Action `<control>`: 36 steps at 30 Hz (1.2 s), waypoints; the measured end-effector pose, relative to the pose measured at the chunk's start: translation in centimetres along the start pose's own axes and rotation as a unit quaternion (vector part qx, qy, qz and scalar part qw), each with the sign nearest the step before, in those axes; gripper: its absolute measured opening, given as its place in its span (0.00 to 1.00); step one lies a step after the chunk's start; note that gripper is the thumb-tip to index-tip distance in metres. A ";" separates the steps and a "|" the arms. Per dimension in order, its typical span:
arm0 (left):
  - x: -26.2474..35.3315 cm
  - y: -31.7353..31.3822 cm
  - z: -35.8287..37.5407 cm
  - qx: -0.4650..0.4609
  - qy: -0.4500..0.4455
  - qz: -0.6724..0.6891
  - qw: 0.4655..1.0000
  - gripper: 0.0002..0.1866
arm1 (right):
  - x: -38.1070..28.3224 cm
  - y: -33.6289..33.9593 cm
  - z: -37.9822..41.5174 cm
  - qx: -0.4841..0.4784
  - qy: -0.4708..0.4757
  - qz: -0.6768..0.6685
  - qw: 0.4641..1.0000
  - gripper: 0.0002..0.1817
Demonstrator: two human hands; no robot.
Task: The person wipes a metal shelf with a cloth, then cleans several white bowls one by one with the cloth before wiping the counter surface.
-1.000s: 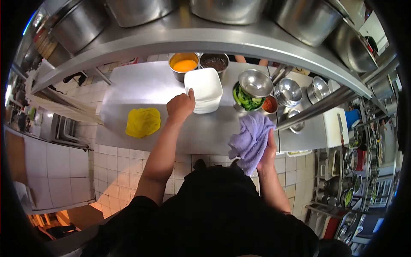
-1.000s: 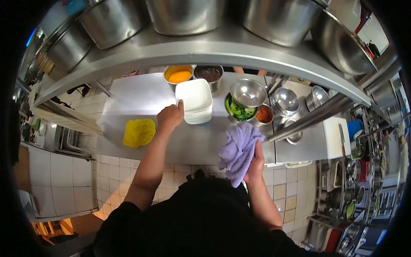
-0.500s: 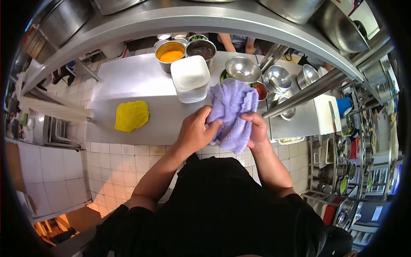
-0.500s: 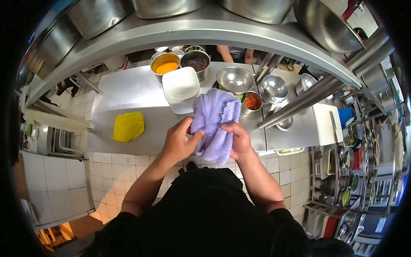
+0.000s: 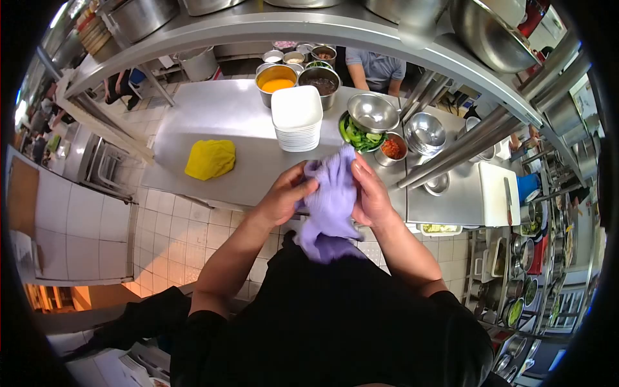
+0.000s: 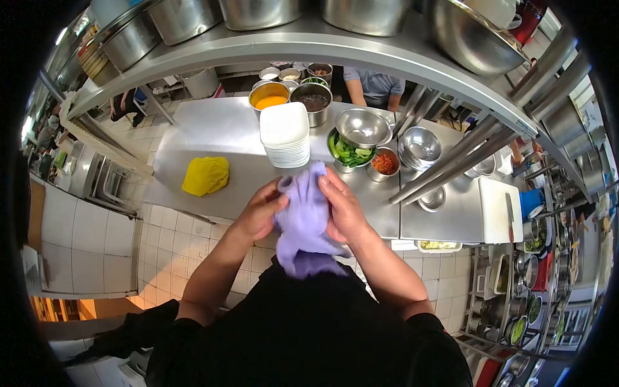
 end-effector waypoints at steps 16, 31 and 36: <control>17.8 -2.6 0.8 0.045 -0.282 -0.093 0.954 0.33 | 4.6 -1.0 -0.6 -0.060 -0.134 0.433 0.889 0.14; 9.5 -3.1 12.0 0.125 -0.142 -0.498 0.846 0.17 | 0.8 -11.1 -5.2 -0.146 -0.095 0.346 0.922 0.14; 16.5 -2.2 13.0 0.359 -0.240 -0.204 0.878 0.25 | -3.1 -13.1 -4.4 -0.160 -0.152 0.309 0.925 0.17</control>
Point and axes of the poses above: each hand's wrist, its own z-axis away from the middle knuckle, its own y-axis out of the back of the hand, x = y × z, the point moved 3 cm from there along -z, towards the middle knuckle, and after that the axes turned 14 degrees about -y, right-handed, at the moved point
